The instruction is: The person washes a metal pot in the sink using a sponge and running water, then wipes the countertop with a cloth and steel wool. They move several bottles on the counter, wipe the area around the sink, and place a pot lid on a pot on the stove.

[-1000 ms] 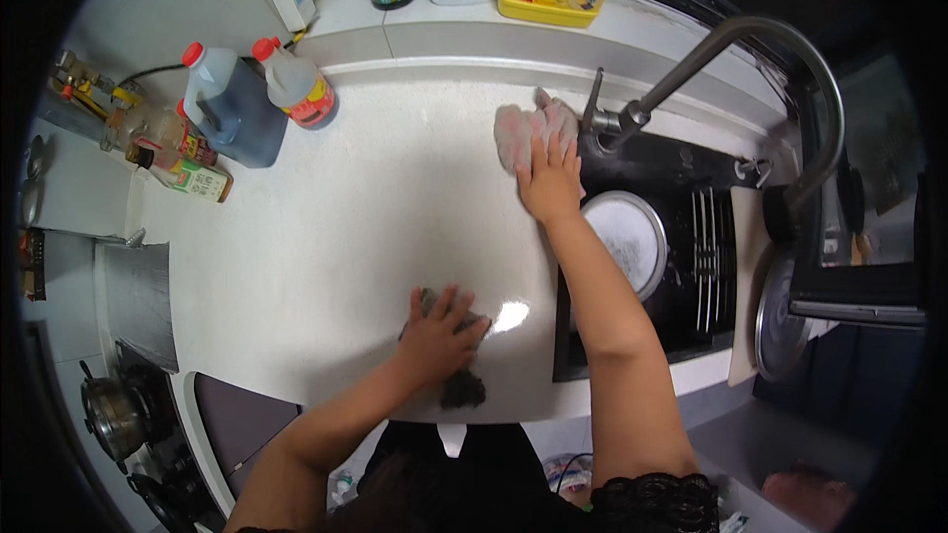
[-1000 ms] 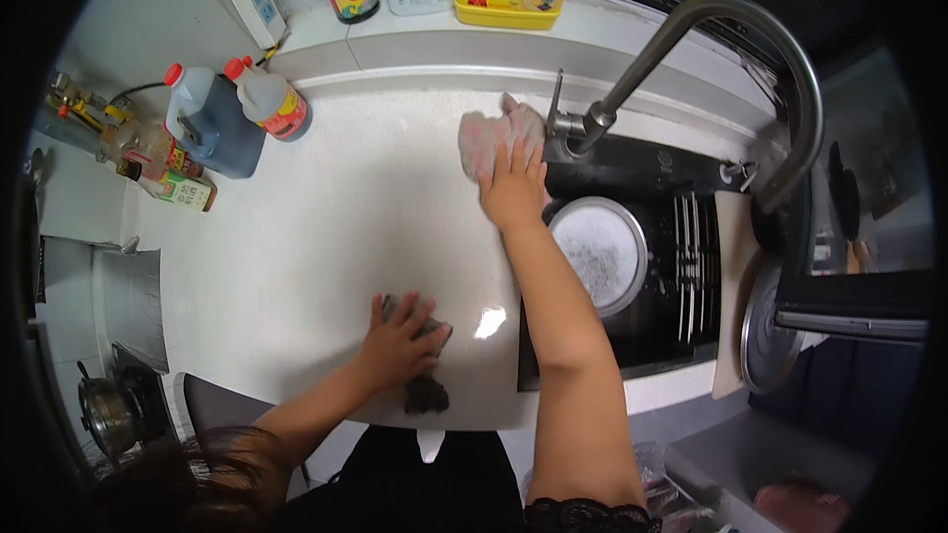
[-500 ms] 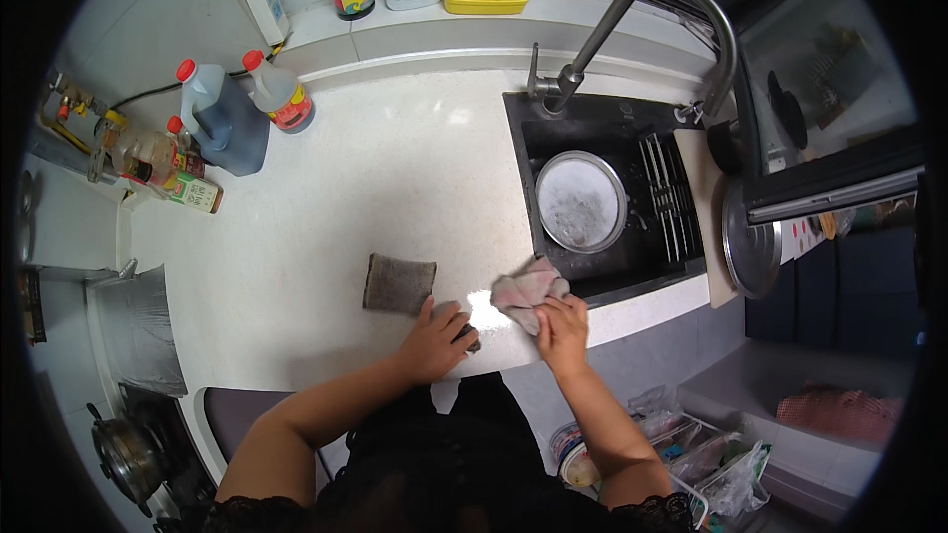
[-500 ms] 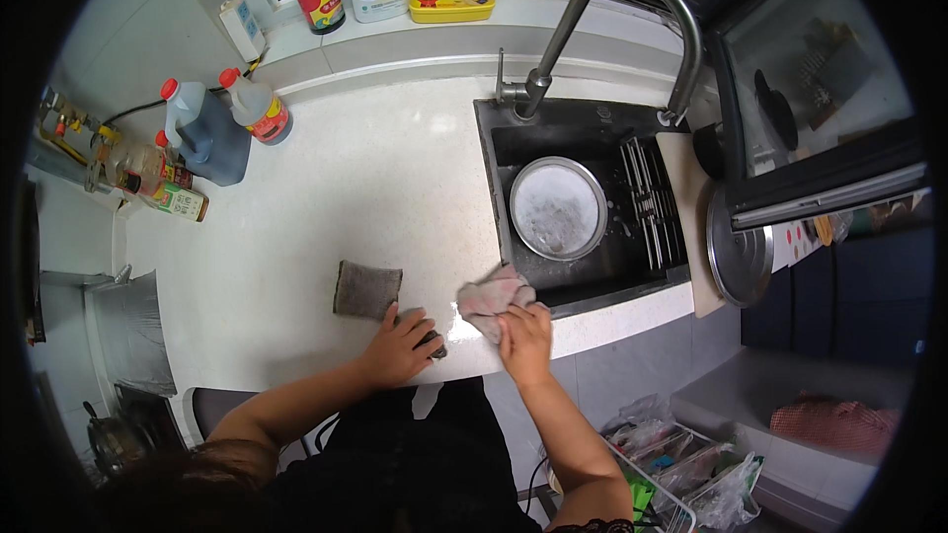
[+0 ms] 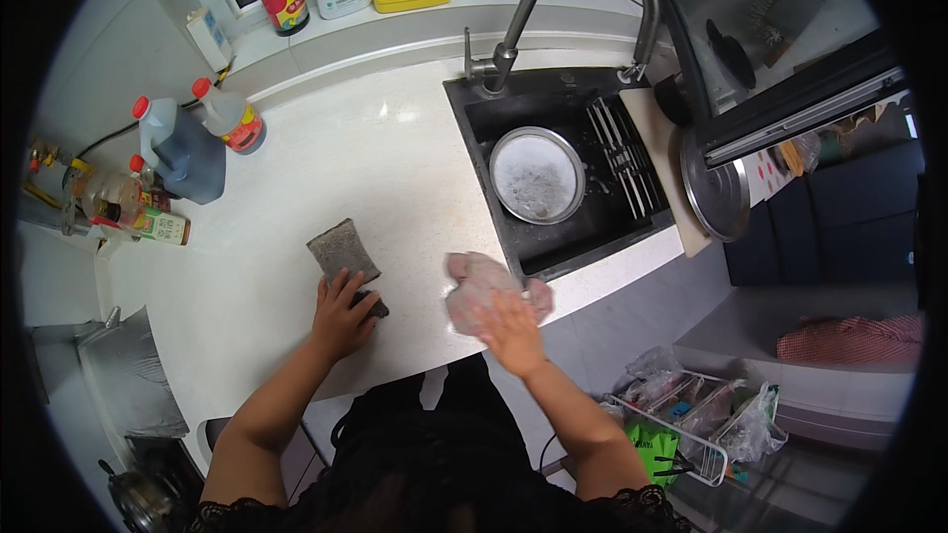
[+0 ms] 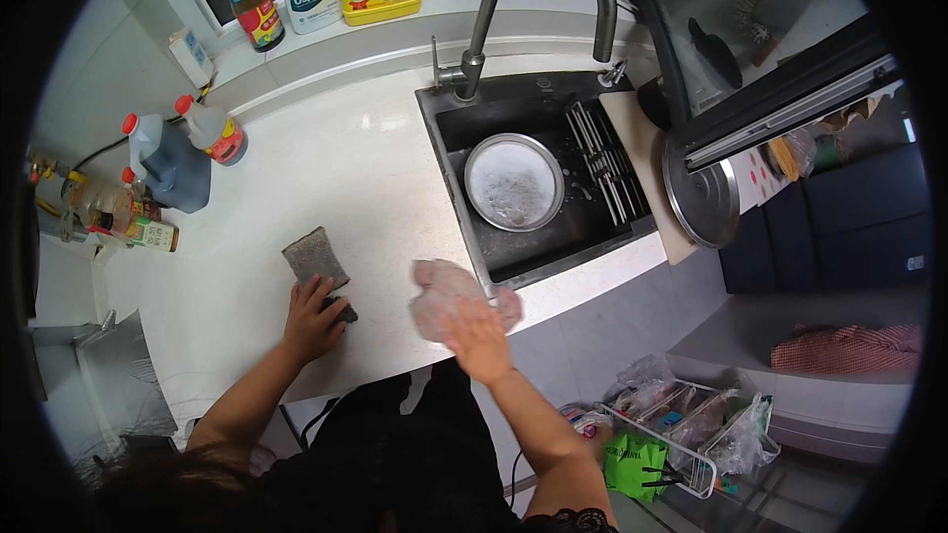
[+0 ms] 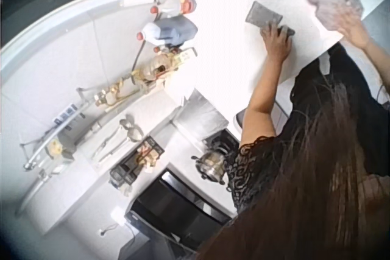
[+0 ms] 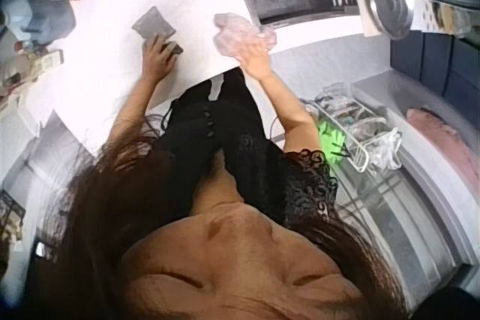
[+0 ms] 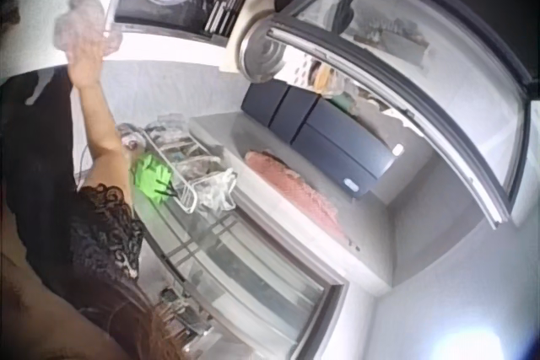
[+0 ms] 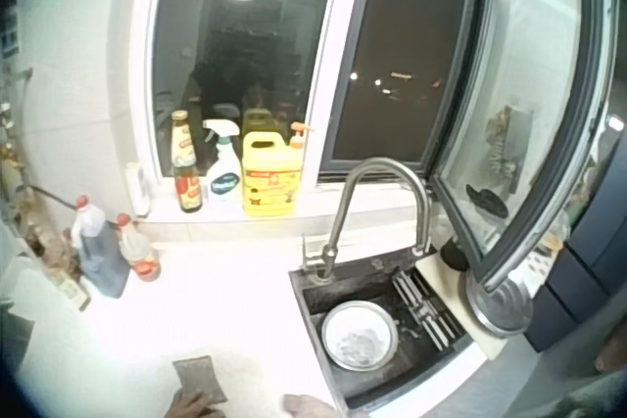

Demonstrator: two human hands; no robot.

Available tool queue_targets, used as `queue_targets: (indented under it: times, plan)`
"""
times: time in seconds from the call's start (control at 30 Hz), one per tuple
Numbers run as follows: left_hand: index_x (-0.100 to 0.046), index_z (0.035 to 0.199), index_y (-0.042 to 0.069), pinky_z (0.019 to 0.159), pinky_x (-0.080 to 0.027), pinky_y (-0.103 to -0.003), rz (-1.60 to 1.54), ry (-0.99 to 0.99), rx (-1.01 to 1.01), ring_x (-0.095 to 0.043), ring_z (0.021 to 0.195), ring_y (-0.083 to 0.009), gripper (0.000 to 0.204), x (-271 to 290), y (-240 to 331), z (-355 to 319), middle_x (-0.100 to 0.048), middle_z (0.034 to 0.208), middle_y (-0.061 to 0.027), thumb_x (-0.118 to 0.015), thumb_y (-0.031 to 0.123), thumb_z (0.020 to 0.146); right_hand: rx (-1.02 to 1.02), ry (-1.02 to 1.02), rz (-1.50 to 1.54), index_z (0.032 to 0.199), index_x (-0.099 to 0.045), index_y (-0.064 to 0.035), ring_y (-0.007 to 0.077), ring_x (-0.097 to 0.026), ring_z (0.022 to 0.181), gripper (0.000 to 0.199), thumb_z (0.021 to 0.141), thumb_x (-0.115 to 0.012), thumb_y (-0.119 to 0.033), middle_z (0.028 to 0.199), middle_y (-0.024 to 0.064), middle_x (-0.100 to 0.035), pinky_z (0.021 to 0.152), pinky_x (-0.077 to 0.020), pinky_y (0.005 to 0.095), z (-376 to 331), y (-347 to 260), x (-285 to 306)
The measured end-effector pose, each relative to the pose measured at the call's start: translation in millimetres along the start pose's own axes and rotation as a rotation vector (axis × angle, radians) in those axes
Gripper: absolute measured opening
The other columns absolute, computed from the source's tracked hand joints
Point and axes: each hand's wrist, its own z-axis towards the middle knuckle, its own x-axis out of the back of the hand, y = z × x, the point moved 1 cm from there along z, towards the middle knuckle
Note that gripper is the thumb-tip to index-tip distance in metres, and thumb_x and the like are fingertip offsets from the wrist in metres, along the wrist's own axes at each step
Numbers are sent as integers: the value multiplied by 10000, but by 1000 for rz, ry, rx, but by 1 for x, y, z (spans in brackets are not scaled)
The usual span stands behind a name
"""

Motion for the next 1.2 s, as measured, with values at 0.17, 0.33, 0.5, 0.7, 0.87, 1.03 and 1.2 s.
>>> queue_targets:
  times: [0.17,0.33,0.5,0.7,0.87,1.03,1.2]
  plan:
    - [-624,1146,191,1012,-253,-675,-14,12,-22,-349,1337,-391,485,1,4,3,-430,1409,-139,-763,214,682,-273,137,-318,1458,-373,-191,434,-234,1388,560,934,-504,-336,1522,169,-278,1113,-176,576,-29,131,34]
    - [-633,1138,187,1017,-243,-677,-23,1,-10,-365,1326,-388,472,-3,5,2,-448,1392,-142,-763,194,684,-400,414,-76,1446,-392,-150,450,-257,1368,516,954,-470,-284,1521,188,-276,1107,-194,573,-23,144,12]
    - [-606,1145,200,1061,-168,-661,-44,24,-133,-406,1306,-310,443,-12,17,6,-493,1337,-79,-743,222,724,-57,117,-19,1397,-466,-179,439,-303,1339,499,910,-537,-261,1504,181,-306,1081,-256,554,-26,-11,-14]
    - [-610,1124,196,1055,-180,-672,60,72,-178,-394,1313,-315,433,-10,8,10,-497,1330,-70,-749,229,715,471,-82,141,1361,-504,-272,321,-321,1368,495,881,-588,-357,1488,45,-372,1073,-262,566,39,-68,6]
    - [-609,1118,187,1040,-199,-692,-26,10,-55,-368,1326,-328,438,0,19,12,-488,1345,-67,-744,208,702,376,179,-11,1207,-617,-213,337,-510,1146,366,841,-627,-231,1294,111,-544,937,-380,518,44,37,30]
    - [-594,1134,188,1009,-230,-710,-9,10,58,-349,1345,-336,485,-3,30,11,-483,1359,-61,-755,191,676,136,453,199,1065,-660,-114,369,-526,912,375,710,-663,7,994,180,-559,800,-447,456,64,80,83]
    - [-631,1107,175,1010,-213,-723,18,2,177,-342,1346,-341,437,-8,42,15,-484,1356,-67,-737,200,683,210,275,299,1075,-615,-112,386,-505,1042,359,743,-736,-178,1135,192,-516,896,-418,458,105,3,73]
